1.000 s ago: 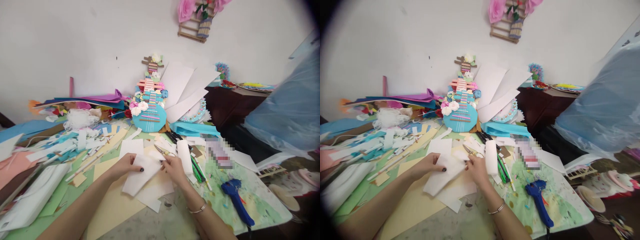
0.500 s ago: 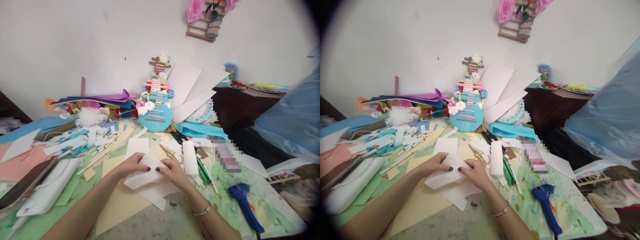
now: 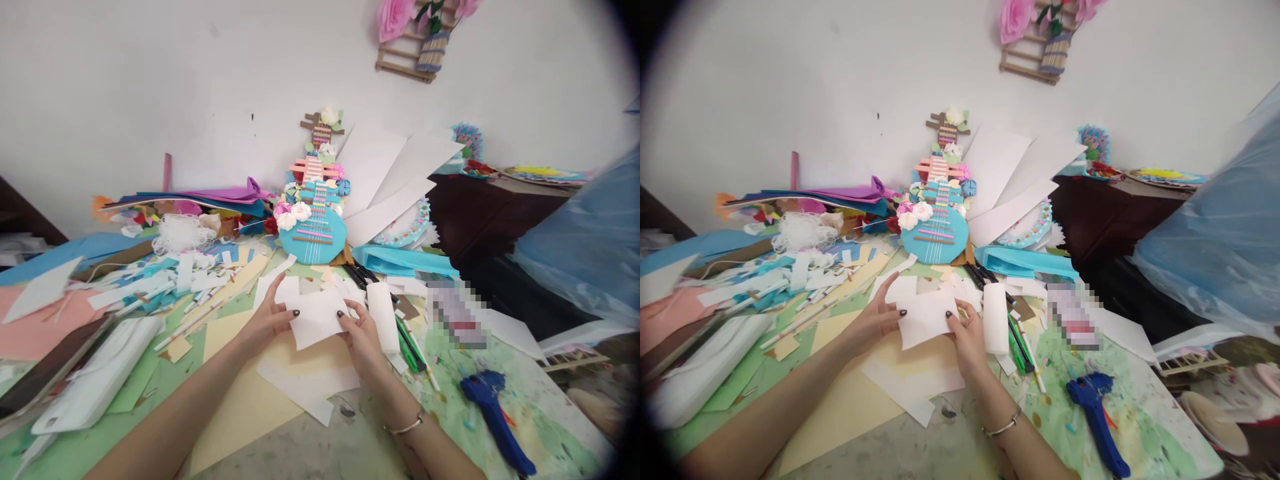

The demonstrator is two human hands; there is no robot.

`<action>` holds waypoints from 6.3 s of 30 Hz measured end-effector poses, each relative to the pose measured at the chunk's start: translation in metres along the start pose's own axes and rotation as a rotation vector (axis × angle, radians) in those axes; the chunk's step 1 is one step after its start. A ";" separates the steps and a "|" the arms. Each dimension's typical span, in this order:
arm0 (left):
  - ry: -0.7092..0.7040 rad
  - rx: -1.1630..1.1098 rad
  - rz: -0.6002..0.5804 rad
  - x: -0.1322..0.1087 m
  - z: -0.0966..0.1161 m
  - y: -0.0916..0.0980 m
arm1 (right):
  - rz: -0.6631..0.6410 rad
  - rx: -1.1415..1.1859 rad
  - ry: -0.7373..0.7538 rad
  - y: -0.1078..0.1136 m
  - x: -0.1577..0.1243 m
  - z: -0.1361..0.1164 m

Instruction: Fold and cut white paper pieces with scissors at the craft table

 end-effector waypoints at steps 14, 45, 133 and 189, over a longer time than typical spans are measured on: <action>0.060 0.366 0.133 0.014 -0.015 0.038 | -0.074 -0.460 0.007 0.011 0.017 0.011; 0.006 0.588 0.095 0.023 -0.001 0.074 | -0.315 -0.692 -0.081 -0.011 0.000 0.028; -0.392 0.294 0.286 -0.002 0.015 0.028 | 0.028 -0.165 0.243 0.004 0.000 -0.016; -0.294 0.248 0.215 0.001 0.008 0.023 | 0.097 -0.232 0.312 0.004 -0.007 -0.030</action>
Point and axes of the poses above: each hand's wrist, its own x-axis towards the middle knuckle, its own y-axis out of the back of the hand, z = x × y, the point moved 6 cm from there along x, towards the middle knuckle, and after that the axes turned 4 degrees about -x, right-handed, at the moved point
